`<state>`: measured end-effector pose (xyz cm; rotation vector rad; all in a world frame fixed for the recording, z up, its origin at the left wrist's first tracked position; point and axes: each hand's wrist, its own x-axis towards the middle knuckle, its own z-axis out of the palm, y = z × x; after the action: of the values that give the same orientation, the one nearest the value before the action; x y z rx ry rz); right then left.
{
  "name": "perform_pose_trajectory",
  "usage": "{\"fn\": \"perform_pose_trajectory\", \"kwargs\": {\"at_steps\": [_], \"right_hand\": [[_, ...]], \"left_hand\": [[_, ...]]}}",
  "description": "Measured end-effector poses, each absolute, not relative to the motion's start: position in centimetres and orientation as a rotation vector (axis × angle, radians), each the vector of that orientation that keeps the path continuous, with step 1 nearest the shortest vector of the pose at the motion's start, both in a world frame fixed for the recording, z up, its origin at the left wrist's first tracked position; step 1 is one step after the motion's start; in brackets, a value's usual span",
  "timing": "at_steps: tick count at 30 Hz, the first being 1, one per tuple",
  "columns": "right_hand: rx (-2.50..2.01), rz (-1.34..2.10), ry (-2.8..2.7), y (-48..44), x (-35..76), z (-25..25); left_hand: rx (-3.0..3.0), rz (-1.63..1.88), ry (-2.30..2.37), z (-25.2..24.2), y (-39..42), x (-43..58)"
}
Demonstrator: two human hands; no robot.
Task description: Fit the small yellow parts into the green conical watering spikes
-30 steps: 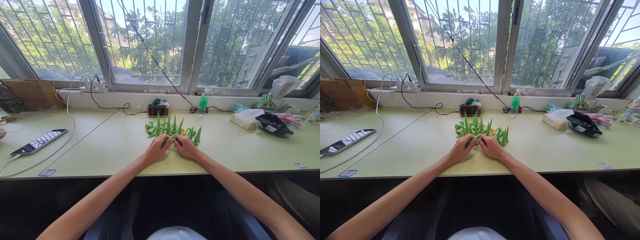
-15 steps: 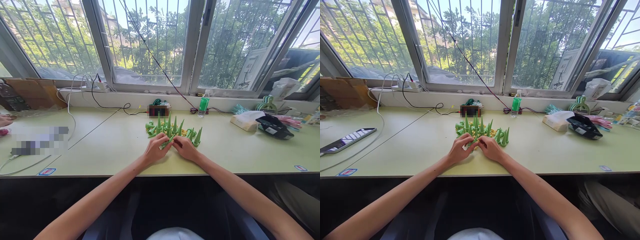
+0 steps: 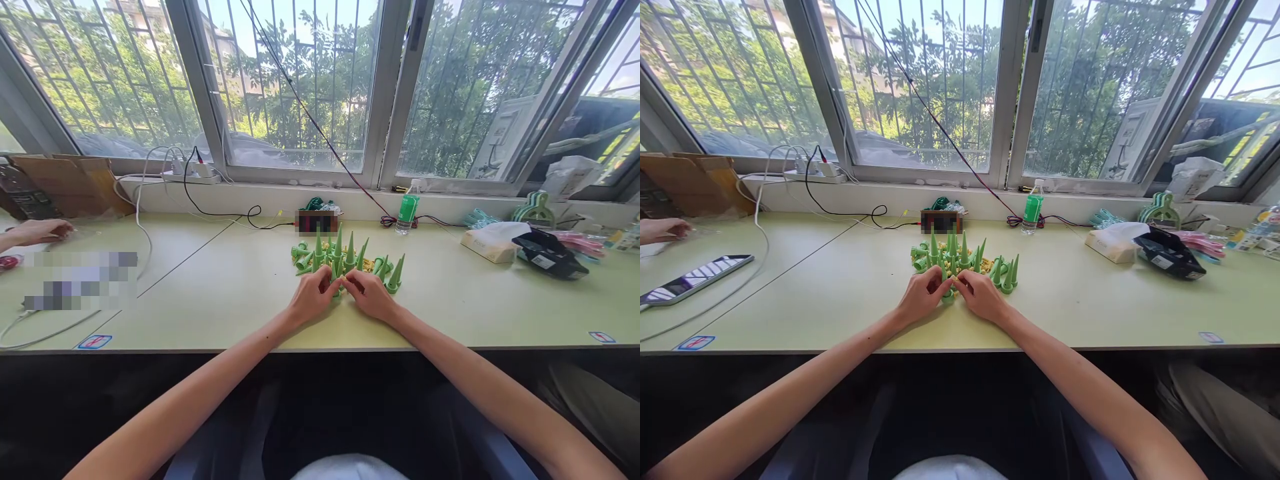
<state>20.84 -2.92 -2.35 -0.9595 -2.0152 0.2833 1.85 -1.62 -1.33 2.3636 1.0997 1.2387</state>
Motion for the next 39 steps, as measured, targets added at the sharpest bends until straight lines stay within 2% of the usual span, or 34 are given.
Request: {"fn": "perform_pose_trajectory", "kwargs": {"at_steps": [9,16,26,39], "right_hand": [[-0.954,0.255,-1.999,-2.65,20.92,-2.52],[-0.932,0.245,-1.991,-2.73,20.83,-2.37],[-0.895,0.225,-2.025,-3.13,20.64,-1.98],[-0.91,0.316,-2.038,-3.52,20.65,-2.26]], "left_hand": [[2.39,1.168,1.054,-1.51,-1.45,1.89],[2.325,1.305,1.064,-1.67,-1.38,1.77],[2.4,1.193,1.146,-2.04,-0.95,1.93],[2.283,1.231,1.149,-1.79,-0.72,2.12]]}}
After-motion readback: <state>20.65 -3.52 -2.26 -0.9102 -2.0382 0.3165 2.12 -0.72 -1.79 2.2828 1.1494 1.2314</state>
